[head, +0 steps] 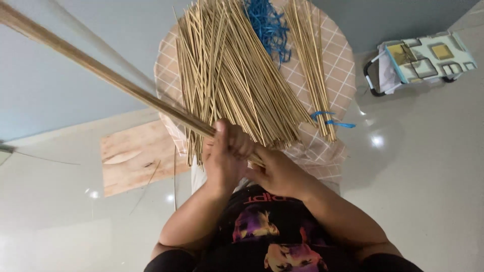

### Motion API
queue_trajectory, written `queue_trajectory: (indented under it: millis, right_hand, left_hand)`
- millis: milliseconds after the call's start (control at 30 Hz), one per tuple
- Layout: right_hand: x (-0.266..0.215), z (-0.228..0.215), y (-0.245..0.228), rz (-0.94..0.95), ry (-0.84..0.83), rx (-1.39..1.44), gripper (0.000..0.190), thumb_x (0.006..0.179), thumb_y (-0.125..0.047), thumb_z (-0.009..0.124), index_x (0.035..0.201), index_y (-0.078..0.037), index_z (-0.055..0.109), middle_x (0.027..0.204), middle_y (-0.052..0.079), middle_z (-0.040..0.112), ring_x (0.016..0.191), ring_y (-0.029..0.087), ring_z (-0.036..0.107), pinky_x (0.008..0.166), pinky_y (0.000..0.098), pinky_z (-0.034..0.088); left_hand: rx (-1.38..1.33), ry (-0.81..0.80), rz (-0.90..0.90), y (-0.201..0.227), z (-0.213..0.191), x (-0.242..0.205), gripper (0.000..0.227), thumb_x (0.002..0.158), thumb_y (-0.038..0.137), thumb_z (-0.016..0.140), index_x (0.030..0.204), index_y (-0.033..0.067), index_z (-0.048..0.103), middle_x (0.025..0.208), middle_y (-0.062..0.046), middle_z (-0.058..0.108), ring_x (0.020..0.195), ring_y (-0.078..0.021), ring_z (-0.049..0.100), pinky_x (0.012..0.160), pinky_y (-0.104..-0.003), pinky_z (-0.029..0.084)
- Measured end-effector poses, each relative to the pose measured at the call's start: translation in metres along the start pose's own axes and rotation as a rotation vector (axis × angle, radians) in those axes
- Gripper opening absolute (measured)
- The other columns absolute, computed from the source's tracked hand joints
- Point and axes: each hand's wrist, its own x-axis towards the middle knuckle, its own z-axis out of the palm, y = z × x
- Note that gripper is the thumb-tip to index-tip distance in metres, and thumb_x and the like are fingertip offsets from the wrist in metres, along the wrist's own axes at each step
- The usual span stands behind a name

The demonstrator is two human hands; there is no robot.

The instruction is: Gathering thin bamboo sticks and tying them into small bundles using blue plastic strips.

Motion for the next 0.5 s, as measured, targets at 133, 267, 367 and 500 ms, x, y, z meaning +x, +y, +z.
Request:
queue_trajectory:
  millis: [133,267,367,500]
  right_hand:
    - [-0.009,-0.005,0.035,-0.069,-0.019,0.058,0.013,0.105,-0.014,0.052,0.103,-0.006,0.062,0.073,0.017,0.073,0.060,0.029,0.072,0.057,0.0373,0.057]
    - [-0.005,0.000,0.042,-0.135,0.093,0.006,0.019,0.106,-0.007,0.047,0.101,-0.002,0.064,0.066,0.014,0.067,0.050,0.026,0.058,0.049,0.0365,0.050]
    - [-0.001,-0.001,0.034,-0.157,0.062,0.048,0.021,0.108,-0.010,0.048,0.093,-0.004,0.060,0.053,0.009,0.052,0.041,0.017,0.042,0.044,0.0321,0.040]
    - [0.003,-0.004,0.034,-0.178,-0.017,0.181,0.029,0.109,-0.015,0.045,0.101,-0.004,0.069,0.049,0.002,0.050,0.039,0.009,0.034,0.043,0.0277,0.039]
  left_hand:
    - [-0.051,0.078,-0.032,0.002,-0.013,0.005,0.049,0.109,0.050,0.037,0.072,0.0190,0.030,0.058,0.010,0.017,0.041,-0.0055,0.017,0.039,-0.020,0.019]
    - [0.033,0.094,-0.067,-0.026,-0.020,0.002,0.035,0.104,0.036,0.056,0.078,0.0167,0.043,0.058,0.003,0.033,0.042,-0.0104,0.034,0.039,-0.024,0.033]
    - [0.019,0.158,-0.153,-0.020,-0.012,-0.003,0.043,0.104,0.036,0.055,0.071,0.0162,0.037,0.055,0.004,0.026,0.040,-0.0100,0.028,0.036,-0.024,0.031]
    - [-0.085,0.197,-0.131,0.002,-0.010,0.003,0.055,0.106,0.048,0.047,0.063,0.0196,0.028,0.053,0.009,0.015,0.040,-0.0068,0.018,0.038,-0.020,0.023]
